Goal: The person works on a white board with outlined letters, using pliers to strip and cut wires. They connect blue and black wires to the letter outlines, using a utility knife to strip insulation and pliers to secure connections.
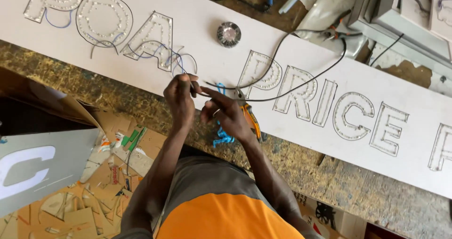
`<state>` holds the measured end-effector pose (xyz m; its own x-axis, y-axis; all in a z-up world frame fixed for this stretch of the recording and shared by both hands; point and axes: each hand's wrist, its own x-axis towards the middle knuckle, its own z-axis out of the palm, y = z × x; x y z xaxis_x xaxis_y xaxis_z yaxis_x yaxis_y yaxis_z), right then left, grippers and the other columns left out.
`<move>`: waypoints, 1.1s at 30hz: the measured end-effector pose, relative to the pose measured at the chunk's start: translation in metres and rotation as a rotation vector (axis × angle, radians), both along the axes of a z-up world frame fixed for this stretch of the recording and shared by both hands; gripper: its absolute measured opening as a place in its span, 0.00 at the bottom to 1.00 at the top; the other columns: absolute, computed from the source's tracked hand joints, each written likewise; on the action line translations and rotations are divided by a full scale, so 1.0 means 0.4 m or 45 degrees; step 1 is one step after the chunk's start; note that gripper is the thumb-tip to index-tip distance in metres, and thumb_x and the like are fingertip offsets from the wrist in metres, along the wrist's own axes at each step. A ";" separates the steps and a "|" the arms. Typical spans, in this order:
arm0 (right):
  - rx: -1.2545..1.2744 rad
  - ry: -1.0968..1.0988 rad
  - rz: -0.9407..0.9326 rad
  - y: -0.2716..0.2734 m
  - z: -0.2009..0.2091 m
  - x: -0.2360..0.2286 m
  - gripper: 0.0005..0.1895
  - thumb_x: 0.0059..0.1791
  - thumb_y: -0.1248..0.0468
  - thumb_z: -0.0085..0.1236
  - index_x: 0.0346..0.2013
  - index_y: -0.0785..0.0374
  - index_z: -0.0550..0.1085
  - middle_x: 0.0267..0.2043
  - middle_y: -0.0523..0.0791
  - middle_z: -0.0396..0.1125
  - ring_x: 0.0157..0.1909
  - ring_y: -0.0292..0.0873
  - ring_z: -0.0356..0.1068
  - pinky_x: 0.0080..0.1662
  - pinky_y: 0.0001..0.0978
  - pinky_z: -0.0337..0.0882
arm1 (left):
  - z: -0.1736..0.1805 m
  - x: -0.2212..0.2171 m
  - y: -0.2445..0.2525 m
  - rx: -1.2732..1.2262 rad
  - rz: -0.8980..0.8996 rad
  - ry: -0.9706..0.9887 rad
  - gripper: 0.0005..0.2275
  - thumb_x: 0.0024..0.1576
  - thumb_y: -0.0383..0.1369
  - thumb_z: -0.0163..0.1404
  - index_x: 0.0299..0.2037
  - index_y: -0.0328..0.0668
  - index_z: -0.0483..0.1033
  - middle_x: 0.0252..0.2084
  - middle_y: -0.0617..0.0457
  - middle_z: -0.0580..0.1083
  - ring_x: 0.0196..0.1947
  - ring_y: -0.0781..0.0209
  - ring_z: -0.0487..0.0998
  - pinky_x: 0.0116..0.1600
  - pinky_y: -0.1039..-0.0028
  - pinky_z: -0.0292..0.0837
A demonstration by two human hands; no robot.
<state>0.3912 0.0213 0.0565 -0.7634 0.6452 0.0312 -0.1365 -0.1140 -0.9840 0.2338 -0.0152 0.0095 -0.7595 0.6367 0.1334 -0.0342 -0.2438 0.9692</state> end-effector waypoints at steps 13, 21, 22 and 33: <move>0.407 -0.074 -0.912 0.400 -0.013 -0.592 0.14 0.62 0.68 0.54 0.59 0.64 0.84 0.44 0.51 0.80 0.43 0.45 0.81 0.47 0.38 0.84 | -0.032 -0.592 0.508 -0.010 -0.615 -0.092 0.10 0.74 0.29 0.52 0.58 0.29 0.81 0.44 0.46 0.80 0.47 0.64 0.83 0.58 0.70 0.88; 1.088 -1.080 -1.003 0.939 -0.290 -0.775 0.22 0.46 0.73 0.65 0.56 0.60 0.82 0.51 0.52 0.77 0.55 0.64 0.79 0.54 0.60 0.84 | -0.144 -0.645 0.781 -0.197 -0.491 0.268 0.10 0.72 0.36 0.53 0.44 0.39 0.82 0.39 0.45 0.80 0.44 0.56 0.83 0.53 0.61 0.82; 1.087 -1.084 -1.027 0.954 -0.262 -0.786 0.22 0.46 0.73 0.65 0.56 0.60 0.82 0.51 0.52 0.77 0.55 0.64 0.79 0.54 0.60 0.84 | -0.145 -0.656 0.790 -0.186 -0.510 0.274 0.10 0.72 0.36 0.53 0.44 0.39 0.82 0.39 0.45 0.80 0.44 0.56 0.83 0.53 0.61 0.82; 1.166 -1.678 -1.056 1.040 -0.377 -0.804 0.32 0.50 0.39 0.69 0.51 0.63 0.78 0.51 0.52 0.66 0.56 0.61 0.66 0.50 0.60 0.72 | -0.122 -0.667 0.655 -0.050 -0.821 -0.142 0.16 0.73 0.40 0.49 0.58 0.35 0.82 0.48 0.41 0.86 0.52 0.57 0.88 0.53 0.68 0.88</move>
